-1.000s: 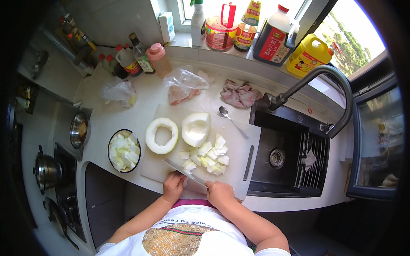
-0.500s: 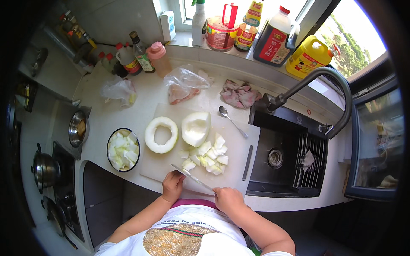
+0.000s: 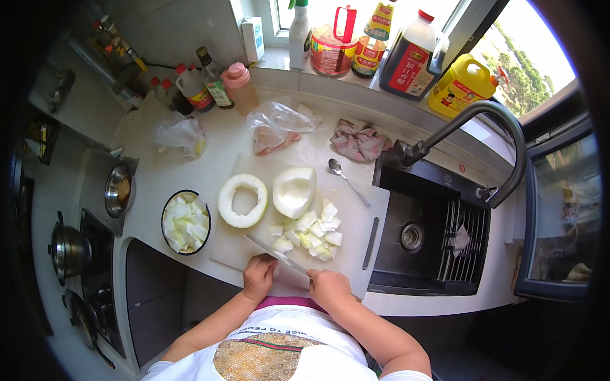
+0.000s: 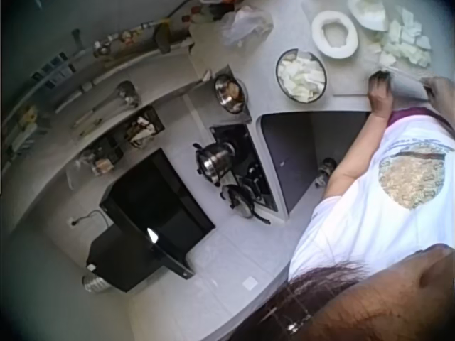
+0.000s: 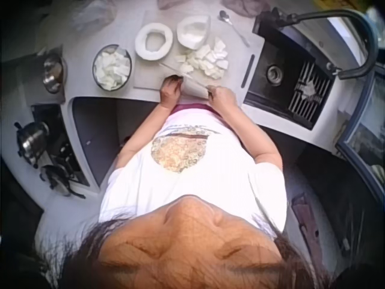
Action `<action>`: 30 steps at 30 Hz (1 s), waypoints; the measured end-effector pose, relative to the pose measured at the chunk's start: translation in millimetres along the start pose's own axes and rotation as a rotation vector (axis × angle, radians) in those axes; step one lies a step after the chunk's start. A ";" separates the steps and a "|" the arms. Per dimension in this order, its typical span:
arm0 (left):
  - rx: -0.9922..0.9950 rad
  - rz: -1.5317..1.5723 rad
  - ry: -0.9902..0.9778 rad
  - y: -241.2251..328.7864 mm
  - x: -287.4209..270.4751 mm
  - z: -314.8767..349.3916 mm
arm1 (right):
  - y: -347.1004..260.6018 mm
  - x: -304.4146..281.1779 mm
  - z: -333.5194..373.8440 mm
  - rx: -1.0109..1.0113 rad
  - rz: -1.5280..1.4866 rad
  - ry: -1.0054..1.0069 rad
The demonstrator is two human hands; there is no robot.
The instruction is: The person chops a large white vegetable into cubes on a cutting board using a cleaver and transfers the pieces into a bowl. They then open a drawer to retrieve a metal bowl and place it on the counter.
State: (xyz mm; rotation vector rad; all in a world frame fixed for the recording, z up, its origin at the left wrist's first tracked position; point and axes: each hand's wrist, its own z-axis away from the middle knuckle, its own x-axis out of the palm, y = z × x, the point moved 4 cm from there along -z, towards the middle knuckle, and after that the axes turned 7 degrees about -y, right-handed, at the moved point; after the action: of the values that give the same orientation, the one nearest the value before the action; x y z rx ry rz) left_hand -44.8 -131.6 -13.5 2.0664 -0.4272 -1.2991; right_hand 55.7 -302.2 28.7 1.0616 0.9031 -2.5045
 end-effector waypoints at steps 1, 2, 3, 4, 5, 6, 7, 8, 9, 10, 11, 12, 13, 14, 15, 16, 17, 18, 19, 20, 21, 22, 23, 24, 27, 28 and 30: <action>0.007 0.003 0.011 -0.9 0.6 0.6 | 0.9 -3.0 8.3 -0.007 -0.004 0.000; 0.015 0.006 0.022 -1.3 0.6 1.6 | 1.1 -6.6 16.7 -0.013 -0.008 0.000; 0.003 0.005 0.010 -1.4 1.2 1.7 | 2.3 -10.9 23.8 -0.015 -0.010 0.004; -0.010 0.004 -0.001 -1.7 0.7 2.5 | 3.7 -13.0 29.0 -0.013 -0.005 -0.008; -0.023 0.003 -0.013 -1.6 0.8 2.7 | 4.9 -14.7 33.3 -0.012 0.002 -0.021; -0.020 0.006 -0.012 -0.9 0.3 2.2 | 5.2 -15.8 35.6 -0.014 0.006 -0.034; -0.017 0.008 -0.012 -0.3 -0.2 1.7 | 5.7 -16.9 37.0 -0.009 0.011 -0.053; -0.014 0.011 -0.010 0.1 -0.7 1.4 | 6.0 -17.8 37.9 -0.005 0.017 -0.071; -0.011 0.011 -0.010 0.6 -1.0 0.7 | 6.2 -18.3 37.7 -0.002 0.023 -0.090; -0.008 0.011 -0.010 1.0 -1.2 0.2 | 6.5 -18.3 36.1 -0.002 0.033 -0.085; -0.005 0.011 -0.009 1.2 -1.1 -0.2 | 7.2 -17.1 33.3 -0.003 0.043 -0.081; -0.002 0.009 -0.004 0.7 -0.9 0.5 | 7.4 -15.3 30.7 -0.005 0.051 -0.078; 0.000 0.006 0.001 -0.6 0.3 1.4 | 5.6 -14.5 26.8 -0.003 0.053 -0.087; 0.002 0.003 0.006 -1.6 1.0 2.4 | 1.8 -14.3 21.0 -0.001 0.056 -0.096; 0.002 0.000 0.002 -2.2 1.5 2.8 | -1.5 -13.6 15.4 0.001 0.058 -0.104; 0.002 -0.003 -0.002 -2.7 1.9 3.3 | -3.3 -11.0 9.9 -0.003 0.060 -0.107; 0.001 -0.007 -0.006 -2.9 2.1 3.9 | -4.3 -7.1 3.6 -0.007 0.063 -0.111; -0.008 -0.004 -0.012 -2.1 1.7 3.5 | -5.4 -3.6 -2.6 -0.010 0.065 -0.112; -0.016 -0.002 -0.018 -0.5 0.7 3.0 | -7.3 0.4 -9.8 -0.002 0.069 -0.125; -0.024 0.001 -0.025 0.3 0.2 2.7 | -9.5 4.8 -17.2 0.006 0.073 -0.138; -0.023 -0.006 -0.026 0.6 0.3 2.3 | -10.5 9.2 -23.1 0.012 0.076 -0.151; -0.022 -0.013 -0.027 0.8 0.3 1.9 | -10.5 13.7 -27.2 0.013 0.073 -0.139; -0.019 -0.020 -0.030 1.2 0.4 1.3 | -10.0 18.1 -30.4 0.013 0.069 -0.127; -0.023 -0.017 -0.031 0.8 0.1 2.2 | -10.6 20.0 -31.2 0.013 0.069 -0.117; -0.016 -0.002 -0.027 0.2 -0.4 2.7 | -11.4 11.0 -22.7 -0.026 -0.018 -0.033; -0.004 0.007 -0.018 -0.1 -0.5 2.1 | -9.8 7.7 -16.7 -0.028 -0.027 -0.002; 0.006 0.010 -0.004 -1.5 -1.3 3.5 | -5.9 1.7 -0.4 -0.034 -0.046 0.056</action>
State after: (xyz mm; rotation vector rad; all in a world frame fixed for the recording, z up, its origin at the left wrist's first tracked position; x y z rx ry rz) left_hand -48.6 -131.0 -14.7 2.0642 -0.4433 -1.2978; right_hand 52.0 -297.5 29.8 1.1171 0.9927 -2.4985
